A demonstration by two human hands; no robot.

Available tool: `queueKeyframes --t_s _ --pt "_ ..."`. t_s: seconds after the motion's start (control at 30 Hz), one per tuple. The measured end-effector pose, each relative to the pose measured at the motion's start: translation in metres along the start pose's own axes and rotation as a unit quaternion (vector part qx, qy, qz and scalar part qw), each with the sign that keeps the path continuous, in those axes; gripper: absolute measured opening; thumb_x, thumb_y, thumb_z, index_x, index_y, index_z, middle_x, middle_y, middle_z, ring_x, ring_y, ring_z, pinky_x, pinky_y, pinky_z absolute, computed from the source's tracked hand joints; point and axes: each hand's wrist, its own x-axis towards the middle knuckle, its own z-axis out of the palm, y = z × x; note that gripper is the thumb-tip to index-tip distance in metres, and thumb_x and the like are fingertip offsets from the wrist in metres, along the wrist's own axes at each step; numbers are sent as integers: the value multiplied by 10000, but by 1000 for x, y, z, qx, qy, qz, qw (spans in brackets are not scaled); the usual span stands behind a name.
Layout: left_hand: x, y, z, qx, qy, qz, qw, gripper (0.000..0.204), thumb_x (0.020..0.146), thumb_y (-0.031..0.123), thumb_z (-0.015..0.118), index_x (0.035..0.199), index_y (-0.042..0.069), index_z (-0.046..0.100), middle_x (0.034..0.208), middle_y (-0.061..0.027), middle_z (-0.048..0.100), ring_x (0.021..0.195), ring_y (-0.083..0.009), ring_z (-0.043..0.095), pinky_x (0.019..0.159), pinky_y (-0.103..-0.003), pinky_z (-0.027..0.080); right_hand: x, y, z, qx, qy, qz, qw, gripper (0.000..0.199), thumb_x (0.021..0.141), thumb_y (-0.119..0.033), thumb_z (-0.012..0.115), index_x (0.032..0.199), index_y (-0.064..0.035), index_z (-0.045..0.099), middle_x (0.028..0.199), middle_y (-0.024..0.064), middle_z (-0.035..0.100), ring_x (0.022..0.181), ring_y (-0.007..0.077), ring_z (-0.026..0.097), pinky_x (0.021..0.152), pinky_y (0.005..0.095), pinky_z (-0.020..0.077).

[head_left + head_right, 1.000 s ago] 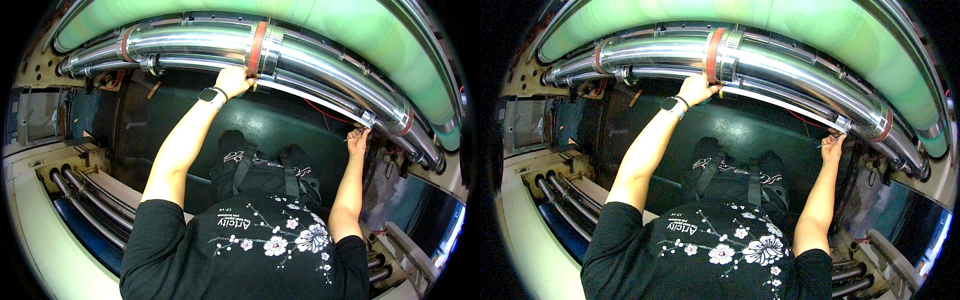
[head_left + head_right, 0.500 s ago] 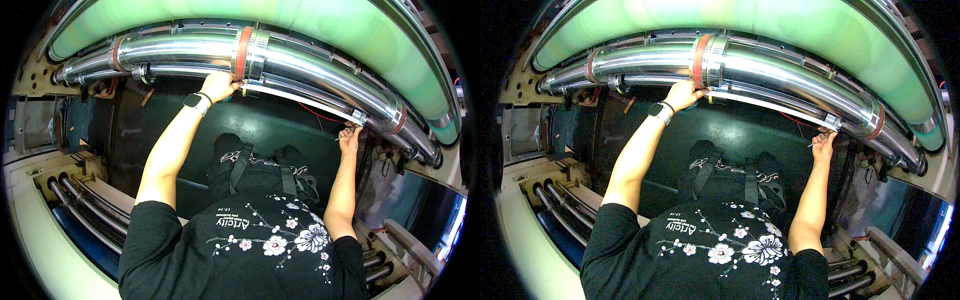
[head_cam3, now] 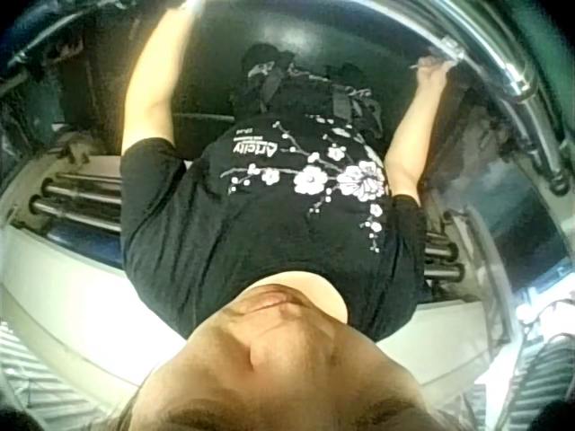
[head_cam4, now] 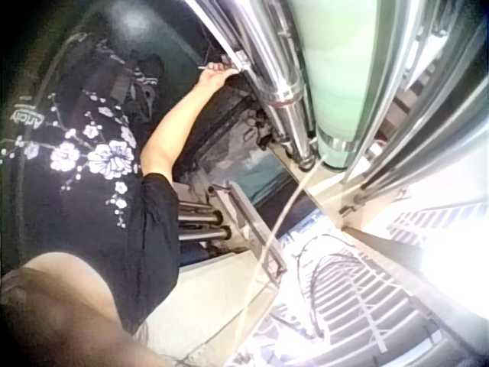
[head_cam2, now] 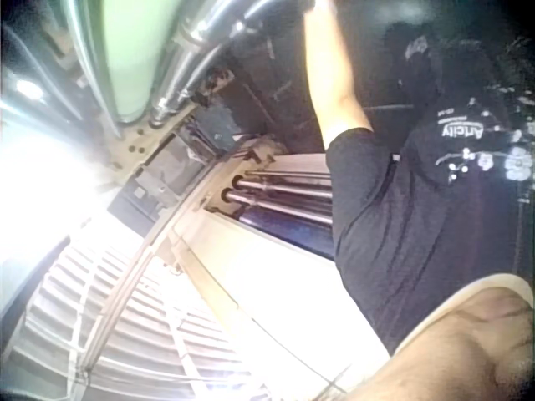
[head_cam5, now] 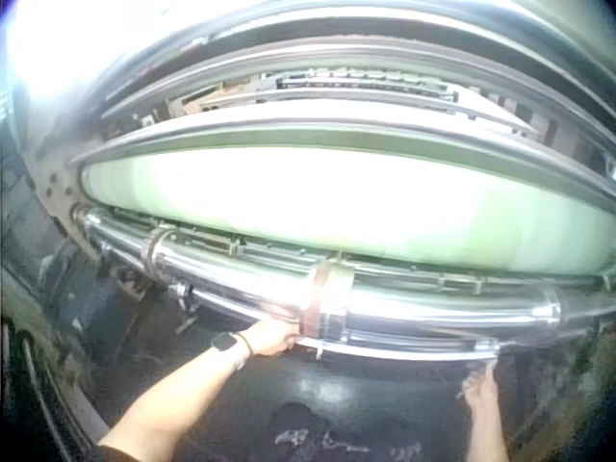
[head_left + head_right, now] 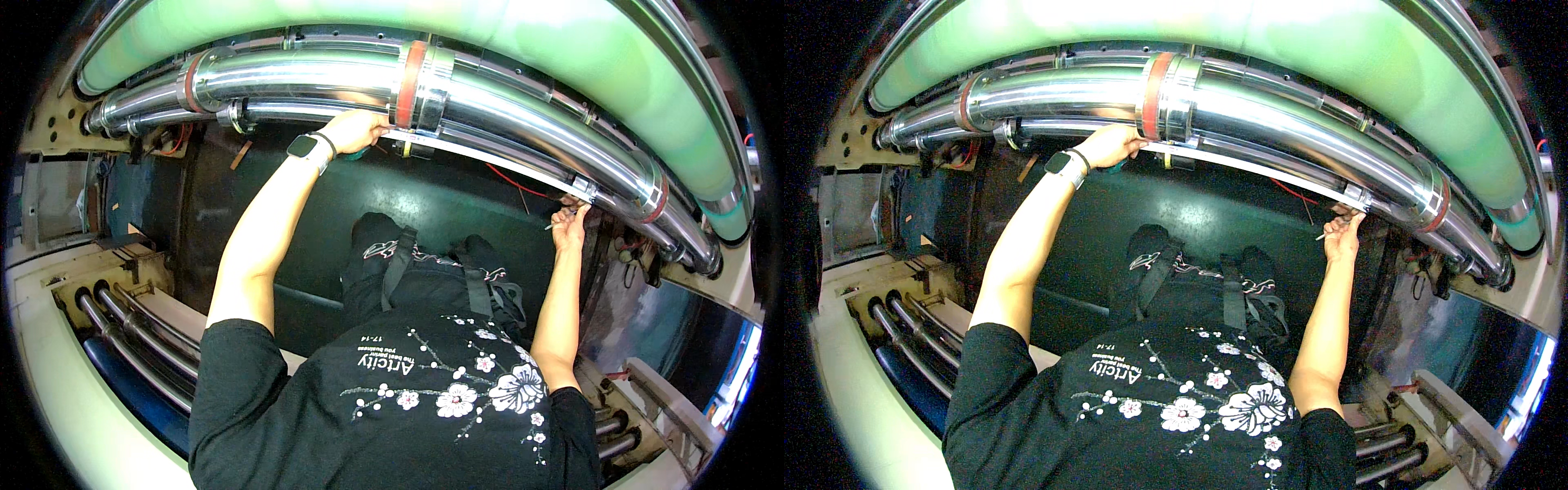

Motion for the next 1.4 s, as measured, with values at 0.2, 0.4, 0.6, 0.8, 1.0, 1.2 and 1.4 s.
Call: queueKeyframes --t_s 0.2,0.4,0.6,0.8,1.0,1.2,1.4 --pt "4 2 -7 -25 -43 0 999 291 870 262 450 693 57 557 655 -109 571 657 -268 555 640 -369 424 1 -1 -4 1 -18 3 1000 422 799 -504 476 829 -83 471 642 13 393 541 129 319 499 256 295" --pt "5 6 -19 -39 -97 16 994 325 871 275 452 658 59 568 653 -111 570 657 -250 553 653 -352 422 9 1 -11 -6 -11 -8 1000 458 804 -511 457 881 -61 490 690 27 442 547 124 324 499 255 300" --pt "9 8 -25 -7 -147 13 989 249 879 188 418 1082 124 547 654 -34 559 658 -160 548 661 -303 433 5 2 -5 -12 -15 -16 1000 486 784 -526 476 895 -53 502 689 33 430 565 131 319 511 261 304" --pt "14 3 -25 -28 -151 25 988 343 876 286 411 691 56 585 692 -103 585 724 -243 555 727 -346 411 4 2 -4 -3 1 -6 1000 460 800 -517 454 941 -85 523 729 18 468 564 117 297 513 252 295" --pt "18 -1 -25 -50 -168 25 984 355 885 297 396 722 41 580 712 -100 588 765 -239 554 769 -335 399 4 2 -7 0 -21 -20 1000 403 808 -492 464 922 -109 521 750 15 474 569 117 293 520 249 293" --pt "16 -5 -23 -24 -143 25 989 351 886 305 396 740 47 583 749 -104 589 791 -239 548 773 -330 397 5 3 -6 -1 -24 -23 999 391 796 -480 489 924 -112 527 753 21 479 577 124 301 524 250 294" --pt "16 3 -28 -47 -171 25 984 341 881 307 405 729 60 583 741 -89 590 779 -233 551 758 -338 403 9 2 -15 -2 -30 -26 999 431 786 -498 485 938 -99 547 795 30 513 582 117 320 520 248 297"
